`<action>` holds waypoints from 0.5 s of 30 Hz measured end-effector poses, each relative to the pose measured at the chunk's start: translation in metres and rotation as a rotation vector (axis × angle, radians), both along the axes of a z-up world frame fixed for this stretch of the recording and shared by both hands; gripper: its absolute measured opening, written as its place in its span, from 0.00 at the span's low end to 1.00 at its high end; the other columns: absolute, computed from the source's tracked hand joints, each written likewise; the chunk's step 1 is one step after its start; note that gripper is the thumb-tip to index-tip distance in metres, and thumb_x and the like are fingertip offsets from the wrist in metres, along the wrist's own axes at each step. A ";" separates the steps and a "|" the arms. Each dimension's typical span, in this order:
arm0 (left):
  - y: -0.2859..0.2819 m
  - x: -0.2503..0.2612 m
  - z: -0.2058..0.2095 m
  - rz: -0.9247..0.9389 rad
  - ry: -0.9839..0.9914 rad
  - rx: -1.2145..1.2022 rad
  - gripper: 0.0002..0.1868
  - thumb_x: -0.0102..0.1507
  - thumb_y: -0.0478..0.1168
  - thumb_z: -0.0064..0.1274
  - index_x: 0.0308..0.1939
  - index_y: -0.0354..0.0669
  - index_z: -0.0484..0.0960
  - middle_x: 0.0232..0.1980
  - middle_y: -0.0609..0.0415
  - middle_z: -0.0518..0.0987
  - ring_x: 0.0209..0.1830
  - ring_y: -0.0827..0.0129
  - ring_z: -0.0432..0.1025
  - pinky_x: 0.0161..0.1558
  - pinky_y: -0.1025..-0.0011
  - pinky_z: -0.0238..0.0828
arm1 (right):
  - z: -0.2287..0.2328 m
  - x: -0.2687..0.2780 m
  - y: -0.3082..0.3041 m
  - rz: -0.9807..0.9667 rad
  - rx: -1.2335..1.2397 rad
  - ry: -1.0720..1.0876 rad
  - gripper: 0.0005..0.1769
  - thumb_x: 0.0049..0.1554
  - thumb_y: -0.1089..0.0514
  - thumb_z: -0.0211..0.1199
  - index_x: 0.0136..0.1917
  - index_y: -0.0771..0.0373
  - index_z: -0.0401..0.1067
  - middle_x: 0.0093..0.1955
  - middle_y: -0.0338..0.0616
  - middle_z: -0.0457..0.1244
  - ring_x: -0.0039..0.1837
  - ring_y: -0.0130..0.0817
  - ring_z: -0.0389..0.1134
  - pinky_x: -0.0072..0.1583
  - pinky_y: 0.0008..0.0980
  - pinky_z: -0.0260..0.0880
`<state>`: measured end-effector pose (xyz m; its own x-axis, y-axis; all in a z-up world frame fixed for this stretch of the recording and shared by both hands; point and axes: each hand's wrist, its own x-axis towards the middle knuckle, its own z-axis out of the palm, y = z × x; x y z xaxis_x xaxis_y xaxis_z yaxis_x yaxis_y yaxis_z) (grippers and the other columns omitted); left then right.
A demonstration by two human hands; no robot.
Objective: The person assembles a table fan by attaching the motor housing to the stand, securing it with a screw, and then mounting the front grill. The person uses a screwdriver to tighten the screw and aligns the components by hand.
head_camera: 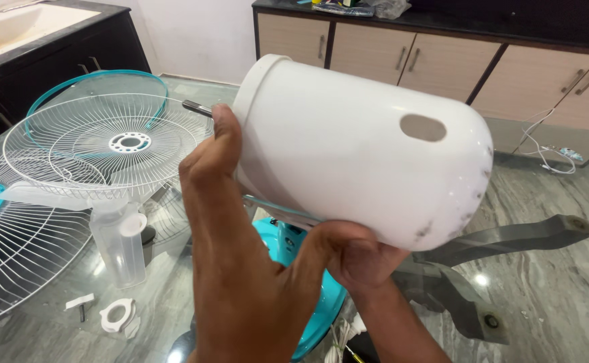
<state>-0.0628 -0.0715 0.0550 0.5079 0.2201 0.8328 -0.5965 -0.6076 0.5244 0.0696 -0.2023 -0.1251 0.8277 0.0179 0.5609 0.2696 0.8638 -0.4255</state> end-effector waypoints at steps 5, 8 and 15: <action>0.014 -0.004 -0.001 -0.078 0.056 -0.092 0.39 0.57 0.26 0.61 0.70 0.30 0.64 0.65 0.43 0.69 0.70 0.57 0.71 0.63 0.62 0.74 | 0.011 0.000 0.006 0.023 0.018 0.068 0.35 0.68 0.37 0.50 0.77 0.62 0.60 0.71 0.48 0.61 0.72 0.44 0.64 0.71 0.48 0.64; 0.027 -0.003 -0.006 -0.258 0.084 -0.268 0.33 0.61 0.23 0.56 0.69 0.33 0.65 0.64 0.46 0.74 0.66 0.60 0.74 0.60 0.66 0.76 | 0.024 -0.004 0.001 0.130 -0.009 0.071 0.37 0.65 0.35 0.50 0.77 0.60 0.61 0.73 0.45 0.61 0.76 0.44 0.60 0.76 0.53 0.58; 0.039 0.005 -0.020 -0.312 0.095 -0.327 0.26 0.64 0.27 0.60 0.66 0.34 0.72 0.63 0.44 0.80 0.68 0.60 0.77 0.64 0.62 0.77 | 0.101 -0.032 -0.033 -0.165 -0.142 -0.017 0.47 0.61 0.25 0.54 0.79 0.61 0.56 0.77 0.48 0.55 0.78 0.46 0.58 0.78 0.57 0.57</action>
